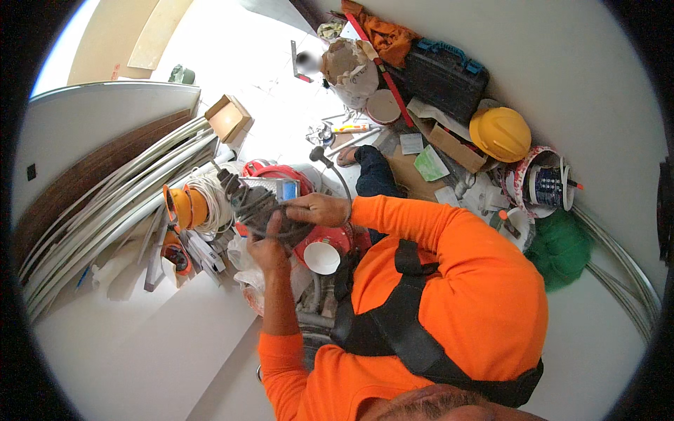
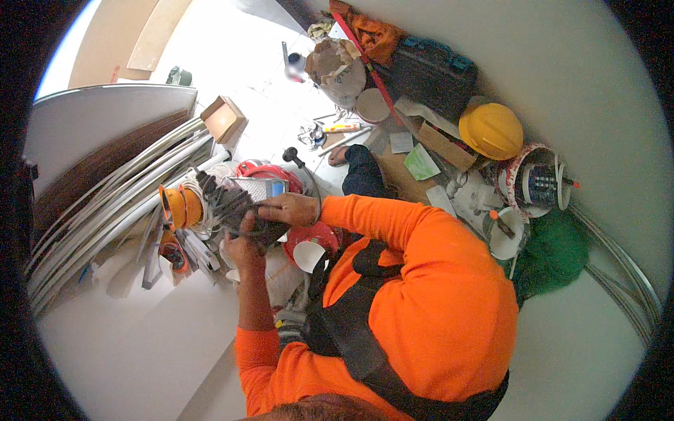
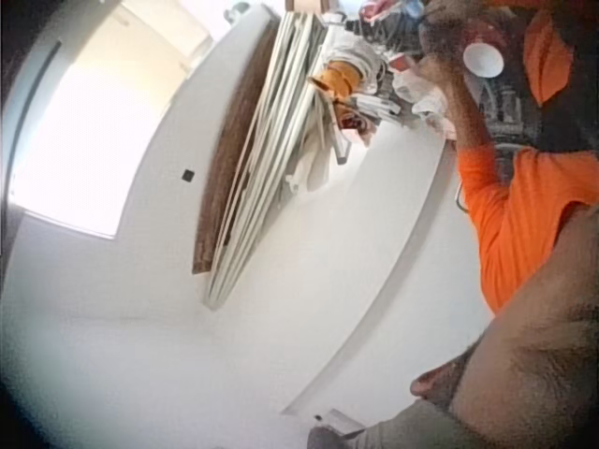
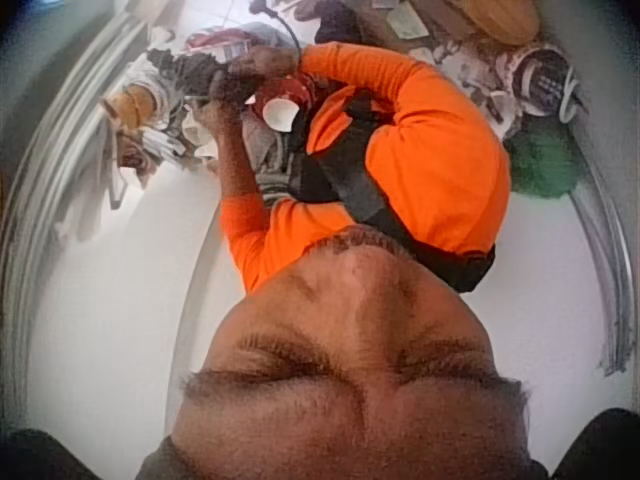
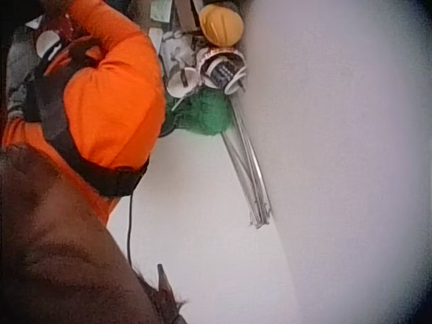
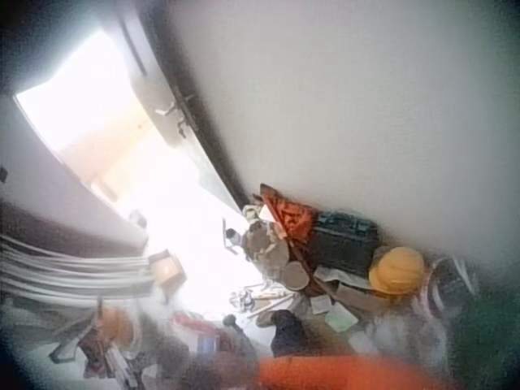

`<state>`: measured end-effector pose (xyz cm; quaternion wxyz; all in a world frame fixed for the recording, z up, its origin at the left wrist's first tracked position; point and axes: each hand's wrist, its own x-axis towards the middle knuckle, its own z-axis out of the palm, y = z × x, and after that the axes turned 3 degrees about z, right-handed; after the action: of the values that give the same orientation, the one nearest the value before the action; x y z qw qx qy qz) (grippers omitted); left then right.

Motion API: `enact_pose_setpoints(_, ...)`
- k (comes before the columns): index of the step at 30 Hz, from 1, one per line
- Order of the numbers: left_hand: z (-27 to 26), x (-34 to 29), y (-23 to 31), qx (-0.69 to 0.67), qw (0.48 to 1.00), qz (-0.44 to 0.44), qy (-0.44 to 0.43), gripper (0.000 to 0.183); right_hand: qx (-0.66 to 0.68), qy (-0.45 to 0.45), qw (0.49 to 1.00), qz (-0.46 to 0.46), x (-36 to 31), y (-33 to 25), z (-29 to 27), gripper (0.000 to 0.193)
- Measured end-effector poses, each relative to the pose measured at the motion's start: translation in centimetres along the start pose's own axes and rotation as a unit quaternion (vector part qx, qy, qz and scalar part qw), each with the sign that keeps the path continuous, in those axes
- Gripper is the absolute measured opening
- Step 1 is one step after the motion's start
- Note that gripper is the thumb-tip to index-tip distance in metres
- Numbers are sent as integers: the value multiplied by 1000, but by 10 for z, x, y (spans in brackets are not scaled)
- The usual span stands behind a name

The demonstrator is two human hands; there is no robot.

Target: The person sorts through a pile of construction materials and tools in a cluttered room. They move aside cloths and boxes, then pick up and inspect a vacuum cleaner, a drill, and a paint roller before placing them back down.

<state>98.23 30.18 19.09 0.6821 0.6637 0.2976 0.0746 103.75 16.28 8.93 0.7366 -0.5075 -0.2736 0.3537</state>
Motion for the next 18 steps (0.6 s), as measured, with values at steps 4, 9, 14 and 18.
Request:
enact_pose_setpoints(4, 40, -4, -20, 36, 999, -28, -13, 34, -65, 12, 997, 34, -26, 3, -15, 104)
enact_pose_setpoints(9, 75, -20, -19, 30, 976, -137, -166, 46, -87, 81, 991, 60, -85, -12, -38, 151)
enact_pose_setpoints(14, 88, -21, -31, 188, 890, -163, -381, 61, -85, 252, 964, 9, -150, -40, -30, 143)
enact_pose_setpoints(18, 148, -52, 21, 225, 794, -129, -550, 60, -109, 496, 861, -15, -231, -27, -39, 123)
